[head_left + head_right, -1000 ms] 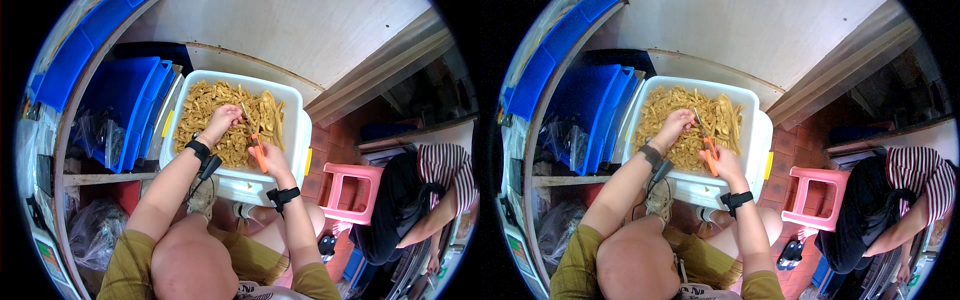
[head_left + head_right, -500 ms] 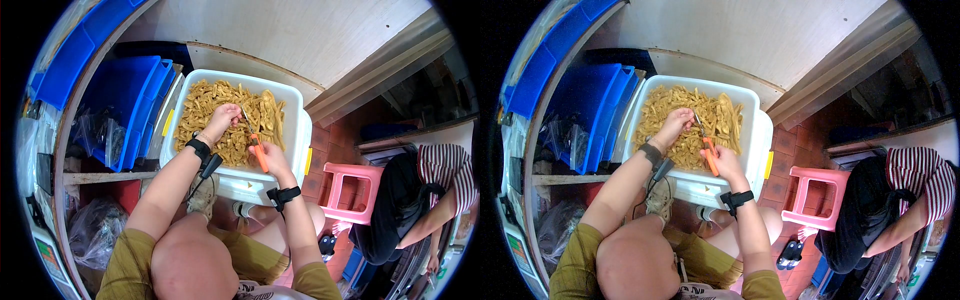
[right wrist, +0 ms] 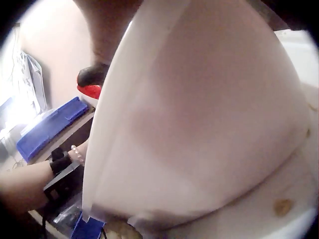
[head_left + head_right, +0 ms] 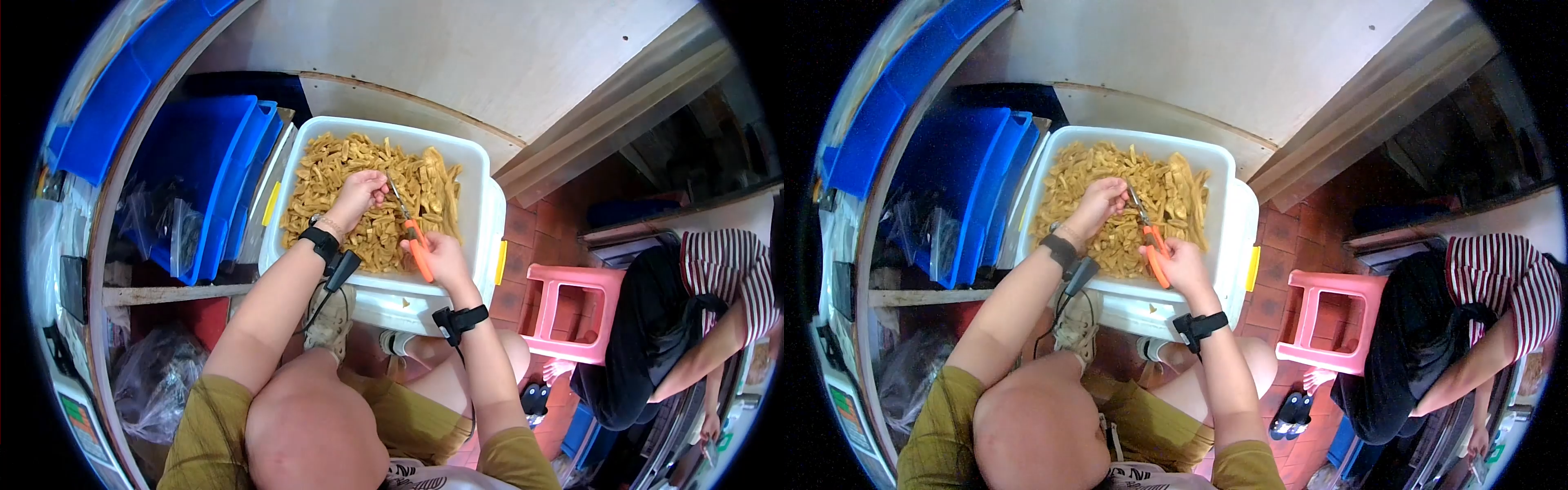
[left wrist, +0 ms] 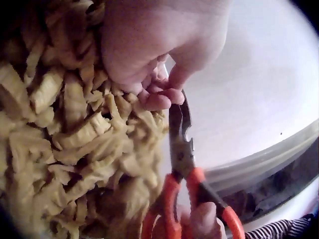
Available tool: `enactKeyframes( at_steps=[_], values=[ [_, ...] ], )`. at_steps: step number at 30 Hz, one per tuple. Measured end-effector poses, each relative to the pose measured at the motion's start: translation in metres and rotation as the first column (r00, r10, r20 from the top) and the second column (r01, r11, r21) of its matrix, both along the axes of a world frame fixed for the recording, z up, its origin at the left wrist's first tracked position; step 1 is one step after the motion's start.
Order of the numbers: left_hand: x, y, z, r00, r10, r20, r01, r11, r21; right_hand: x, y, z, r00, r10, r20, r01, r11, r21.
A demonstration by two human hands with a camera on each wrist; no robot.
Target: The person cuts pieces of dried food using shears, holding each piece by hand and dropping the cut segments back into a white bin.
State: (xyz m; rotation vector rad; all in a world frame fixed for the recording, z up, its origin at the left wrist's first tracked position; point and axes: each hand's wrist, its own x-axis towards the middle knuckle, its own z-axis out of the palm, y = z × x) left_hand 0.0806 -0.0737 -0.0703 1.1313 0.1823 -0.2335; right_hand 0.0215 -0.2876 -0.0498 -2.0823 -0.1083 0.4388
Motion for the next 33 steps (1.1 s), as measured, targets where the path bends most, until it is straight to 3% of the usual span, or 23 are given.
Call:
enactKeyframes(
  at_steps=[17,33],
  values=[
    [0.007,0.002,0.008,0.987,-0.035,-0.156,0.038,0.999,0.014,0.002,-0.001,0.002,0.998,-0.024,-0.054,0.022,0.999,-0.039],
    [0.015,0.004,0.01,0.962,-0.076,-0.263,0.087,0.996,0.03,0.003,-0.003,0.0,0.99,-0.022,-0.141,0.029,0.999,0.043]
  ],
)
